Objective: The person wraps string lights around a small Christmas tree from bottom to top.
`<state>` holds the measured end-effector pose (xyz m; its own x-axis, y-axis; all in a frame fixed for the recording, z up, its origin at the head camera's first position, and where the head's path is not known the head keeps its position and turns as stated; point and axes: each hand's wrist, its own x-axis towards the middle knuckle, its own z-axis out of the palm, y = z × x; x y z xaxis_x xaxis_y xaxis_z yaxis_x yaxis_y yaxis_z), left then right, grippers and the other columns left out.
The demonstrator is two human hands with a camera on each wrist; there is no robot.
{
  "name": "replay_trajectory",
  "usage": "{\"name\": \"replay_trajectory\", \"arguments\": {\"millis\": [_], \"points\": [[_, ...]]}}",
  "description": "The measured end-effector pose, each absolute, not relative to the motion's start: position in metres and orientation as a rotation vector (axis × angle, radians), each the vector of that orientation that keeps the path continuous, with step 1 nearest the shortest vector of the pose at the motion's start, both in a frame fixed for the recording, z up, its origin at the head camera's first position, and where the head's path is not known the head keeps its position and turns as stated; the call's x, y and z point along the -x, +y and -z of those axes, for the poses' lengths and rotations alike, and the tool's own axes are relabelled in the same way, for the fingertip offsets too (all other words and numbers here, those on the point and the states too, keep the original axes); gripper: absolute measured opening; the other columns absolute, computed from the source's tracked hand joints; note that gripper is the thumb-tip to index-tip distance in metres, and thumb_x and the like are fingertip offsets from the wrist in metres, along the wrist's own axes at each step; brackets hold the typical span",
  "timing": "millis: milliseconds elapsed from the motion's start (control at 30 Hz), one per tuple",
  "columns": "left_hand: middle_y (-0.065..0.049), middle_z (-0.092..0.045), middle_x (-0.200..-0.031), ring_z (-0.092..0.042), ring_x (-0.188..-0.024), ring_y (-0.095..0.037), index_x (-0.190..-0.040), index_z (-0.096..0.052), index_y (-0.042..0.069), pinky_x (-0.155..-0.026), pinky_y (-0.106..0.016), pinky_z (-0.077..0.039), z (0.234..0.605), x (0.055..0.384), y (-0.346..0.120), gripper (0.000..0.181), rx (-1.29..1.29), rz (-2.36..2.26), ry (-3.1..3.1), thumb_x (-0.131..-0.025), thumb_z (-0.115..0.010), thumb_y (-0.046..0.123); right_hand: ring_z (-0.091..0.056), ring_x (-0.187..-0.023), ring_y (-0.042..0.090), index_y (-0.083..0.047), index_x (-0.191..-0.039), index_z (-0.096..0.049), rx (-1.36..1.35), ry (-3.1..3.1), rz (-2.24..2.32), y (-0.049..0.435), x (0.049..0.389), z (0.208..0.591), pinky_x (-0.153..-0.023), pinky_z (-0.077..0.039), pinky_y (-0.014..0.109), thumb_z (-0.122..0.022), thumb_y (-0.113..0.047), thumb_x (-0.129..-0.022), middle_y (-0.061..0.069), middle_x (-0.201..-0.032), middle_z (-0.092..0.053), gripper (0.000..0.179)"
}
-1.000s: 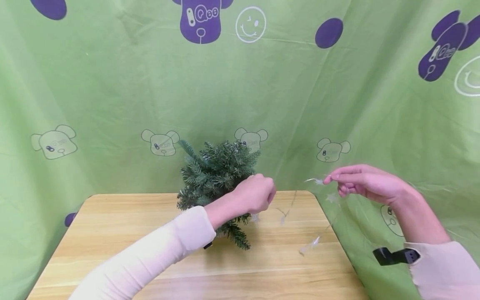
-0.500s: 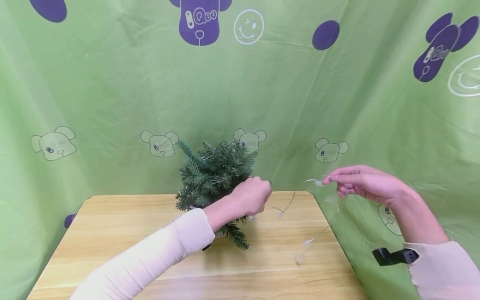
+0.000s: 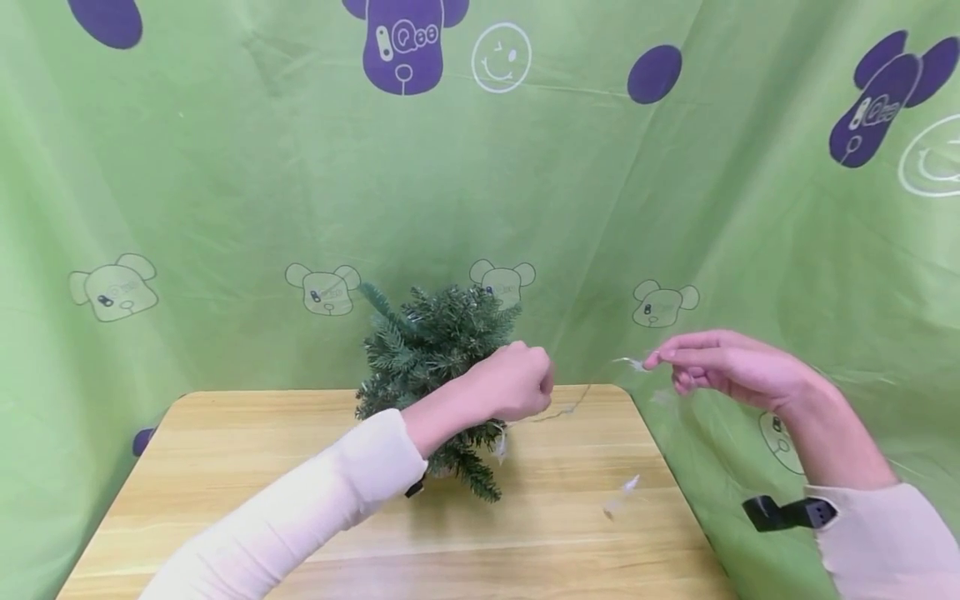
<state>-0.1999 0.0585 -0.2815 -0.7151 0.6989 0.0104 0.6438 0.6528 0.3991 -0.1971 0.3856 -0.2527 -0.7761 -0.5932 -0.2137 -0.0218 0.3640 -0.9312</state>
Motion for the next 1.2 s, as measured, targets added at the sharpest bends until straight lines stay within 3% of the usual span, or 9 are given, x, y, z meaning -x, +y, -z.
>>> {"name": "replay_trajectory", "arguments": {"millis": [100, 200, 433, 567, 700, 800, 967, 1200], "points": [[0.002, -0.071, -0.081, -0.057, -0.059, -0.006, -0.087, -0.073, 0.012, -0.059, -0.016, -0.05, 0.273, 0.201, 0.066, 0.011, -1.093, -0.687, 2.75, -0.094, -0.065, 0.01, -0.065, -0.088, 0.008, 0.001, -0.132, -0.061, 0.557, 2.147, 1.383, 0.382, 0.196, 0.25, -0.086, -0.059, 0.028, -0.041, -0.008, -0.108, 0.001, -0.104, -0.069, 0.032], [-0.001, -0.076, -0.097, -0.064, -0.068, -0.007, -0.108, -0.074, 0.011, -0.065, -0.016, -0.053, 0.266, 0.204, 0.077, 0.015, -1.022, -0.829, 2.773, -0.095, -0.068, 0.015, -0.064, -0.088, 0.009, 0.002, -0.132, -0.06, 0.555, 2.184, 1.345, 0.377, 0.195, 0.248, -0.088, -0.058, 0.03, -0.042, -0.01, -0.108, 0.001, -0.103, -0.068, 0.033], [-0.005, -0.078, -0.108, -0.064, -0.062, -0.003, -0.125, -0.07, 0.013, -0.045, -0.015, -0.049, 0.266, 0.212, 0.11, 0.033, -0.934, -1.052, 2.71, -0.093, -0.074, 0.018, -0.062, -0.086, 0.01, 0.002, -0.132, -0.061, 0.578, 2.201, 1.31, 0.366, 0.195, 0.245, -0.089, -0.056, 0.031, -0.043, -0.011, -0.108, 0.001, -0.098, -0.065, 0.032], [-0.002, -0.078, -0.108, -0.063, -0.06, -0.001, -0.118, -0.074, 0.015, -0.048, -0.012, -0.049, 0.265, 0.214, 0.124, 0.027, -1.01, -1.028, 2.715, -0.092, -0.074, 0.018, -0.063, -0.086, 0.011, 0.0, -0.13, -0.063, 0.548, 2.203, 1.305, 0.361, 0.193, 0.246, -0.09, -0.056, 0.032, -0.045, -0.012, -0.107, 0.0, -0.095, -0.065, 0.031], [0.005, -0.077, -0.092, -0.06, -0.062, -0.002, -0.098, -0.079, 0.017, -0.057, -0.011, -0.049, 0.259, 0.217, 0.127, 0.007, -1.074, -0.992, 2.755, -0.092, -0.074, 0.017, -0.063, -0.087, 0.013, 0.0, -0.129, -0.063, 0.548, 2.196, 1.306, 0.359, 0.192, 0.244, -0.09, -0.056, 0.033, -0.045, -0.013, -0.107, 0.0, -0.096, -0.066, 0.031], [0.006, -0.073, -0.08, -0.059, -0.061, -0.004, -0.088, -0.078, 0.014, -0.057, -0.011, -0.05, 0.25, 0.219, 0.122, 0.006, -1.118, -0.98, 2.762, -0.092, -0.074, 0.015, -0.064, -0.088, 0.013, 0.002, -0.126, -0.064, 0.579, 2.178, 1.326, 0.359, 0.193, 0.245, -0.089, -0.056, 0.032, -0.045, -0.011, -0.107, 0.001, -0.1, -0.068, 0.03], [0.005, -0.07, -0.077, -0.062, -0.063, -0.006, -0.087, -0.076, 0.012, -0.055, -0.012, -0.051, 0.227, 0.224, 0.112, 0.007, -1.122, -0.949, 2.783, -0.093, -0.072, 0.014, -0.067, -0.091, 0.014, -0.002, -0.117, -0.066, 0.592, 2.125, 1.382, 0.363, 0.196, 0.245, -0.089, -0.057, 0.032, -0.044, -0.007, -0.106, 0.001, -0.105, -0.07, 0.025], [0.004, -0.075, -0.089, -0.066, -0.076, -0.009, -0.09, -0.077, 0.014, -0.07, -0.016, -0.055, 0.201, 0.236, 0.099, 0.008, -1.105, -0.893, 2.887, -0.094, -0.07, 0.013, -0.068, -0.105, 0.019, -0.006, -0.117, -0.067, 0.534, 2.172, 1.385, 0.373, 0.195, 0.248, -0.098, -0.052, 0.028, -0.045, -0.007, -0.106, 0.002, -0.112, -0.071, 0.024]]}}
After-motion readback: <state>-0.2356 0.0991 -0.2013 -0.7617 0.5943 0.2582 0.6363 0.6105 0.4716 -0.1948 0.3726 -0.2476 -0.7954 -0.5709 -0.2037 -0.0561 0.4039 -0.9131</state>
